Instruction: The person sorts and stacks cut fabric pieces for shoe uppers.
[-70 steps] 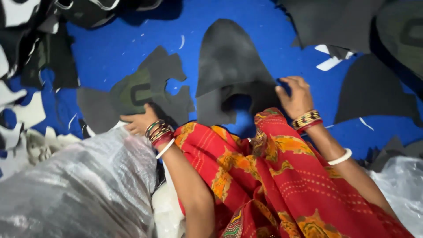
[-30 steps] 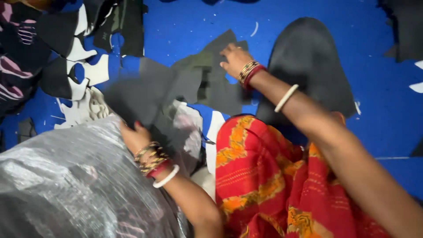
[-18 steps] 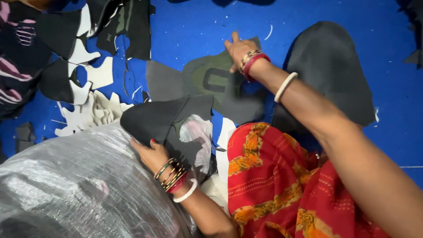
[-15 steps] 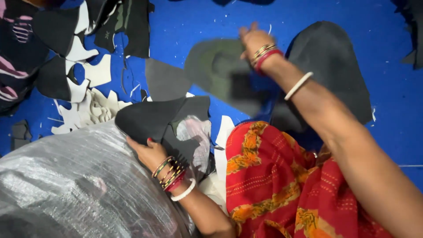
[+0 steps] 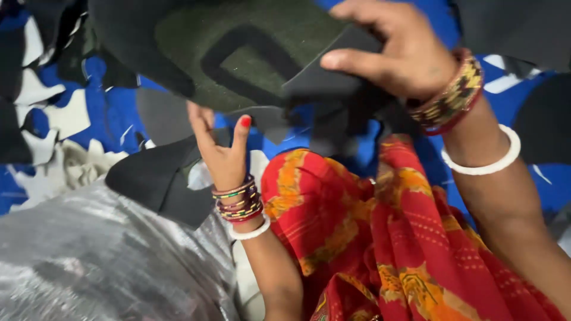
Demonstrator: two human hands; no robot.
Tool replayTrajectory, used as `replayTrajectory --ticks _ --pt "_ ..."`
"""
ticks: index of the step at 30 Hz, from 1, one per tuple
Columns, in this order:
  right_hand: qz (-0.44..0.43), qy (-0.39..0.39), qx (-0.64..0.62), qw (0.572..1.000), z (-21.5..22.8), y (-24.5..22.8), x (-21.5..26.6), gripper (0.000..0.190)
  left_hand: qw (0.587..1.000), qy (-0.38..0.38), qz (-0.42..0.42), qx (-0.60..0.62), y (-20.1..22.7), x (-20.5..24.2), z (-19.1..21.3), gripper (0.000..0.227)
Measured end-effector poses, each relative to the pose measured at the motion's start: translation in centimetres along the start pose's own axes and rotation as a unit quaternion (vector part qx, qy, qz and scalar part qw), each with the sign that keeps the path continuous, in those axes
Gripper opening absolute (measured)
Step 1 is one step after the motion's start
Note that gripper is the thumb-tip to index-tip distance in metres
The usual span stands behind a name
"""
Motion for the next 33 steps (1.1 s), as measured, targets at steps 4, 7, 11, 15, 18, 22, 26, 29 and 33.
replayTrajectory --ticks 4,7,11,15,18,22,26,29,33 --pt "-0.023 0.085 -0.151 0.985 1.7 8.0 5.7 0.049 0.972 -0.120 0.131 0.153 -0.5 2.1 -6.1 0.044" --pt "-0.164 0.190 0.030 0.968 0.6 18.2 10.6 0.061 0.956 -0.199 0.140 0.166 -1.5 4.3 -12.2 0.038" --pt "-0.138 0.212 0.190 0.949 0.5 20.4 13.0 0.055 0.980 -0.151 -0.038 -0.124 -1.5 7.0 -17.2 0.058" --pt "-0.277 0.281 0.154 0.906 4.8 22.0 14.2 0.042 0.966 -0.172 -0.046 -0.188 6.9 6.8 -16.1 0.117" --pt "-0.265 0.454 0.207 0.825 10.9 31.4 14.2 0.049 0.948 -0.240 -0.006 -0.209 7.8 6.9 -16.9 0.132" --pt "-0.294 0.562 0.282 0.720 15.3 40.8 13.7 0.092 0.938 -0.265 0.031 -0.221 6.6 6.8 -17.2 0.129" --pt "-0.263 0.618 0.070 0.737 17.1 47.4 14.0 0.073 0.934 -0.279 0.066 -0.212 7.7 5.9 -16.5 0.134" --pt "-0.113 0.581 0.085 0.801 16.8 40.9 14.3 0.037 0.918 -0.271 0.095 -0.274 8.8 5.0 -15.8 0.138" --pt "-0.055 0.368 0.029 0.928 13.9 16.7 12.3 0.012 0.953 -0.200 -0.017 -0.225 8.6 3.1 -14.9 0.128"
Point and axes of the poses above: each hand's wrist, its own x-axis away from the middle knuckle, its own z-axis out of the back of the hand, y = z × x, the point moved 1 cm from there along -x, towards the middle knuckle, and after that the axes turned 5 degrees about -x, right-handed, at the moved point
